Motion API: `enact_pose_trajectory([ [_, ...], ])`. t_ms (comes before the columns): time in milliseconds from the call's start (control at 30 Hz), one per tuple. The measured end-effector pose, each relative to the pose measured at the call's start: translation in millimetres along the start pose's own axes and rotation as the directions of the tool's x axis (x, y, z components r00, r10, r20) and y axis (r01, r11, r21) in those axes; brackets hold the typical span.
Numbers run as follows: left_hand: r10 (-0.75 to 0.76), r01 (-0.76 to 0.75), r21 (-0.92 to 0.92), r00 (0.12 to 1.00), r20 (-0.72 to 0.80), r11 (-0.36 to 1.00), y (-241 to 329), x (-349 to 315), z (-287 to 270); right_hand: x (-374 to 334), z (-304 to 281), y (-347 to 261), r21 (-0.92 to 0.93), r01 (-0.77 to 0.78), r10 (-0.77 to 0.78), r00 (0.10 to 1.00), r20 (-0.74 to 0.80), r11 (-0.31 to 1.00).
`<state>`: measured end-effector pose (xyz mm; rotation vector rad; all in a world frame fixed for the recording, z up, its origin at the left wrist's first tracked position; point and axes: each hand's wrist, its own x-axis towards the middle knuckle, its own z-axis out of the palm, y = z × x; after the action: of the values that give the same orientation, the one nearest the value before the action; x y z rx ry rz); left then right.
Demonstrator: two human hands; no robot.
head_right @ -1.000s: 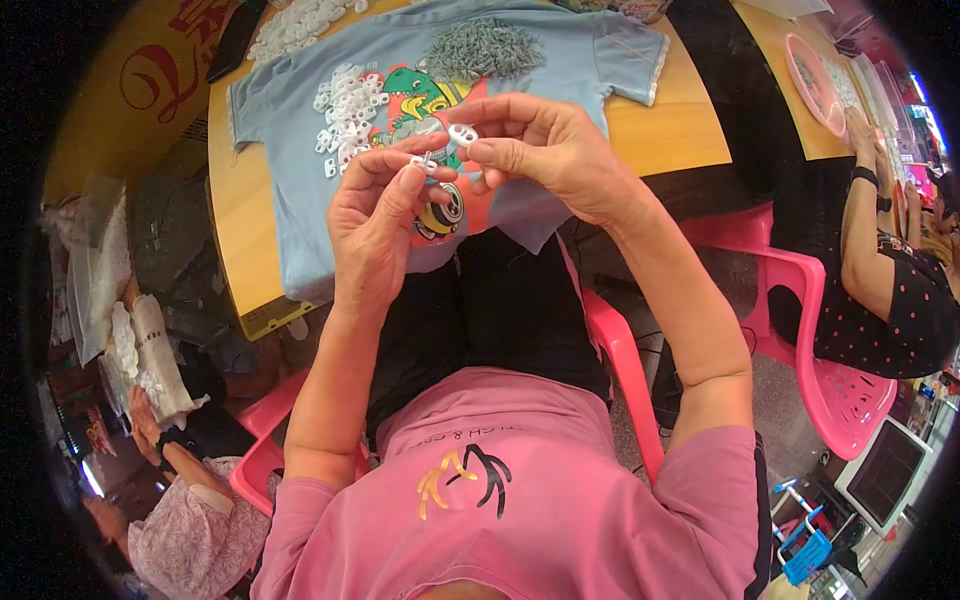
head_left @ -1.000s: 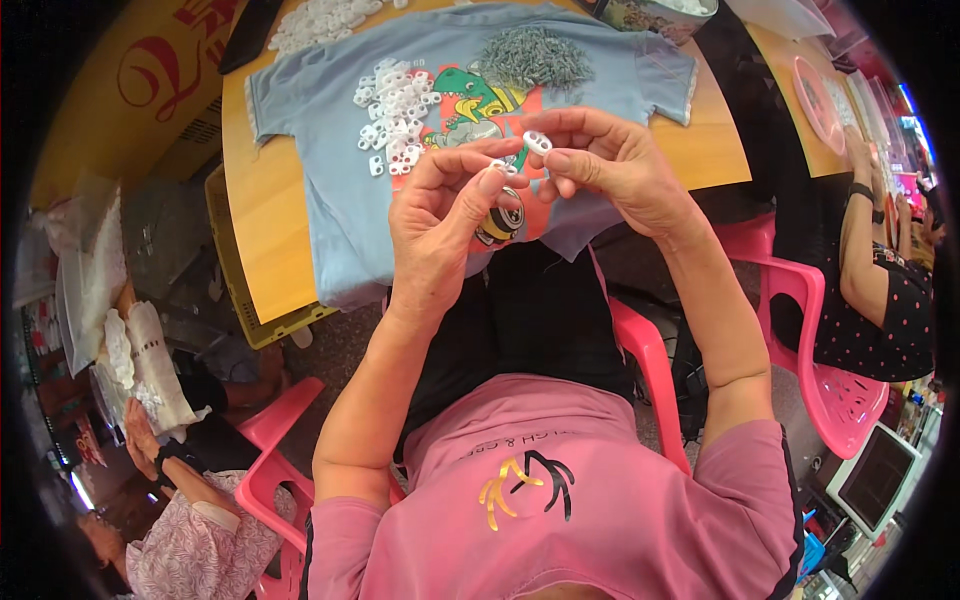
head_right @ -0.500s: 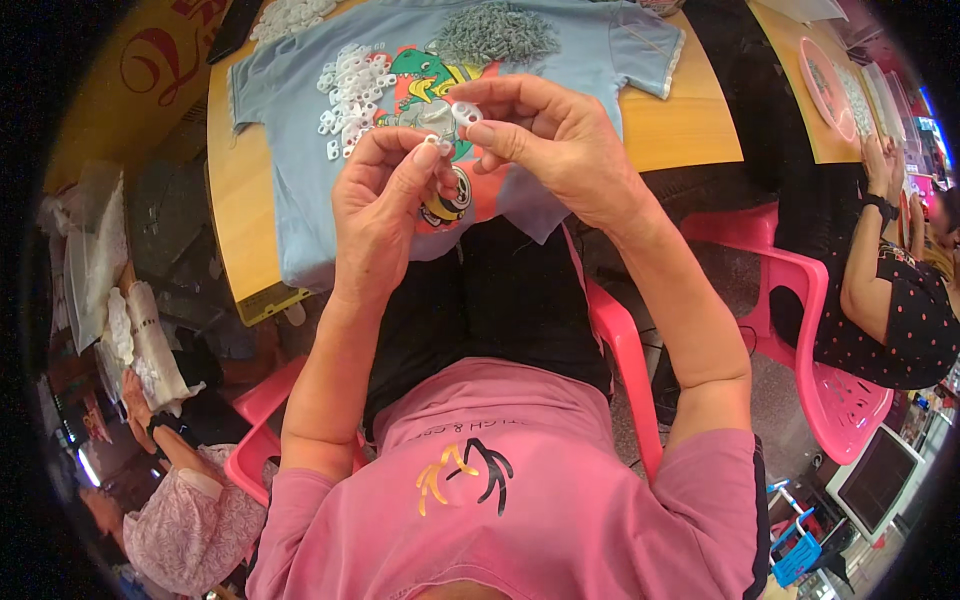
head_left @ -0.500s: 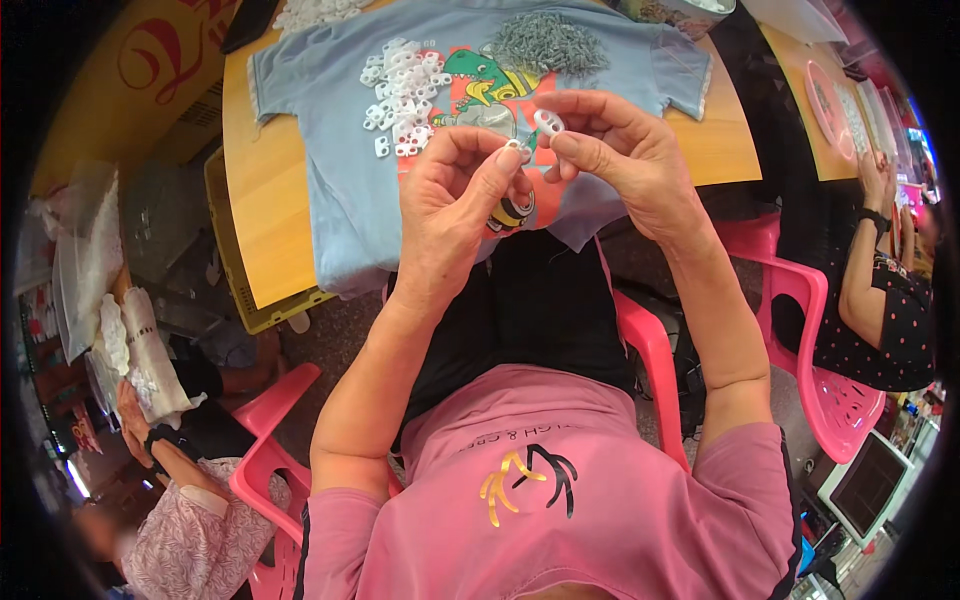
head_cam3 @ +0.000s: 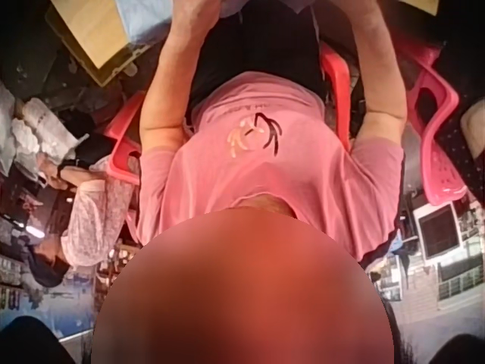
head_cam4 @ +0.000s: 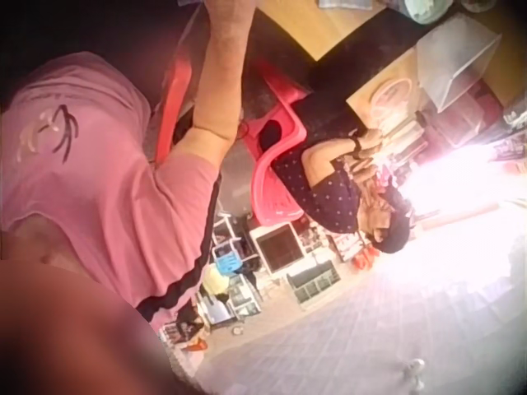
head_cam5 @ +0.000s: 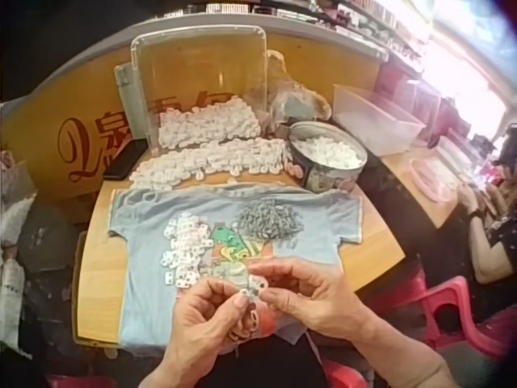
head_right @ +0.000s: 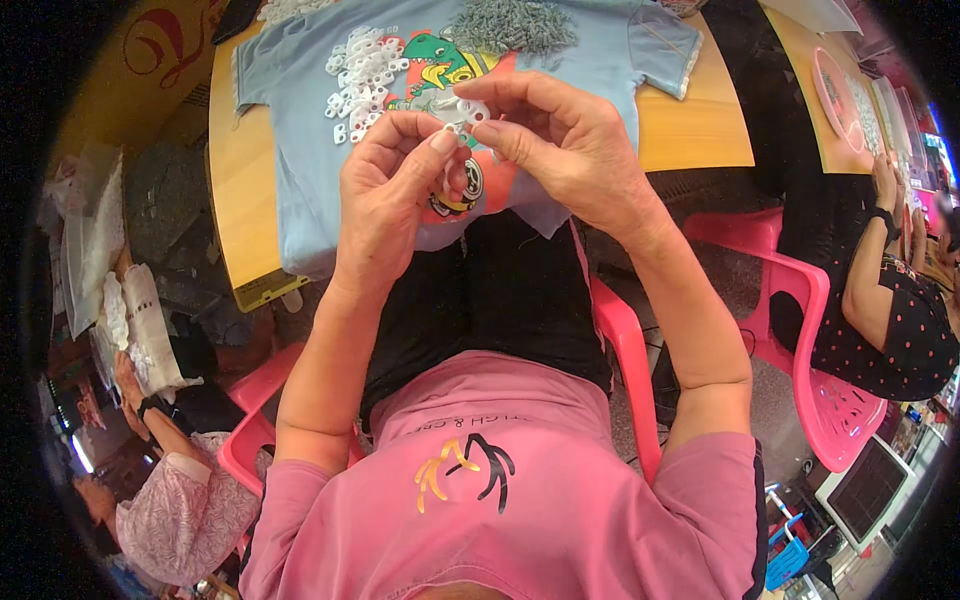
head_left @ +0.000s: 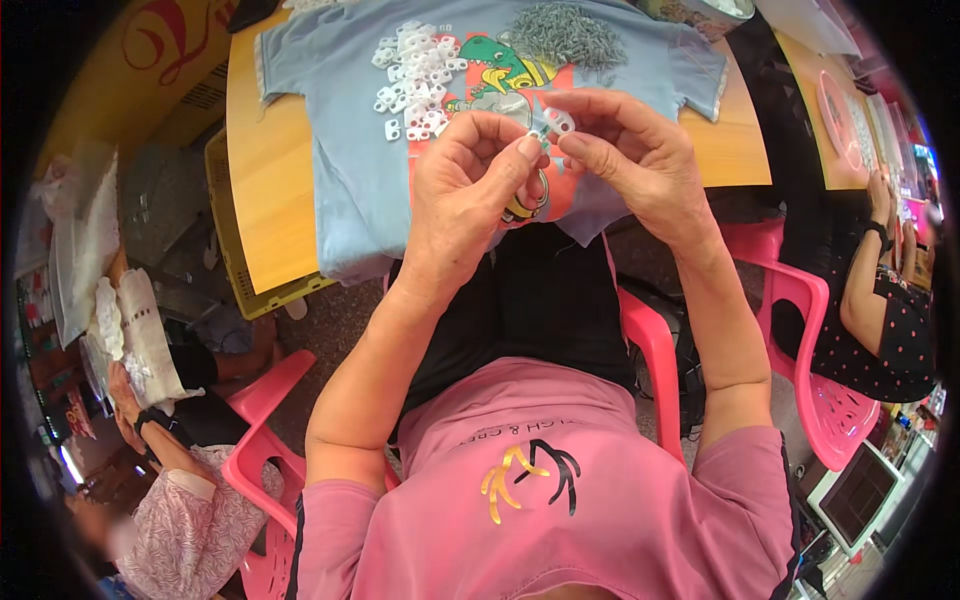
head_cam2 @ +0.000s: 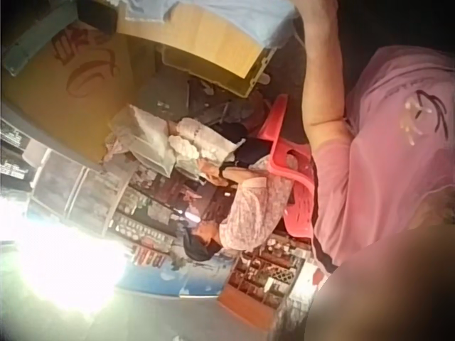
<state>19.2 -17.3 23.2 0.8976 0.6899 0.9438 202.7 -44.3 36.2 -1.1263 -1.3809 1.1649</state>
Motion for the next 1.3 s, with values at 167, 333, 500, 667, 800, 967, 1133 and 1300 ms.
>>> enact_pose_trajectory([
  [167,-0.012,0.012,0.011,1.000,-0.001,1.000,-0.4,0.7,-0.2,0.4,-2.0,1.4,-0.038,0.023,-0.023,1.000,0.015,0.999],
  [333,-0.019,0.019,0.037,1.000,0.002,0.999,-0.2,1.4,-0.9,1.0,-4.5,-0.1,-0.052,0.052,-0.049,0.997,0.052,0.997],
  [500,-0.021,0.021,0.028,1.000,-0.004,0.999,-0.4,1.9,-0.9,0.4,-3.5,2.0,-0.038,0.076,-0.073,0.995,0.060,0.996],
  [667,-0.019,0.019,0.019,1.000,-0.005,1.000,-0.9,1.9,-0.7,0.0,-1.2,1.0,-0.040,0.036,-0.034,0.999,0.043,0.999],
  [800,-0.030,0.030,0.018,1.000,-0.004,0.999,-0.6,1.5,-0.8,-0.9,0.2,3.0,-0.041,0.052,-0.051,0.998,0.030,0.998],
  [967,-0.018,0.019,0.010,1.000,-0.021,1.000,-2.6,1.6,-1.6,-1.7,2.3,3.2,-0.131,0.142,-0.136,0.989,0.053,0.981],
  [1133,-0.012,0.012,0.011,1.000,-0.010,1.000,-1.0,2.5,-1.6,-1.4,3.4,-0.3,-0.176,0.171,-0.166,0.985,0.043,0.970],
  [1300,-0.036,0.036,0.001,0.999,-0.005,0.999,-1.2,3.5,-3.0,-0.5,3.3,2.6,-0.232,0.194,-0.188,0.981,0.051,0.953],
])
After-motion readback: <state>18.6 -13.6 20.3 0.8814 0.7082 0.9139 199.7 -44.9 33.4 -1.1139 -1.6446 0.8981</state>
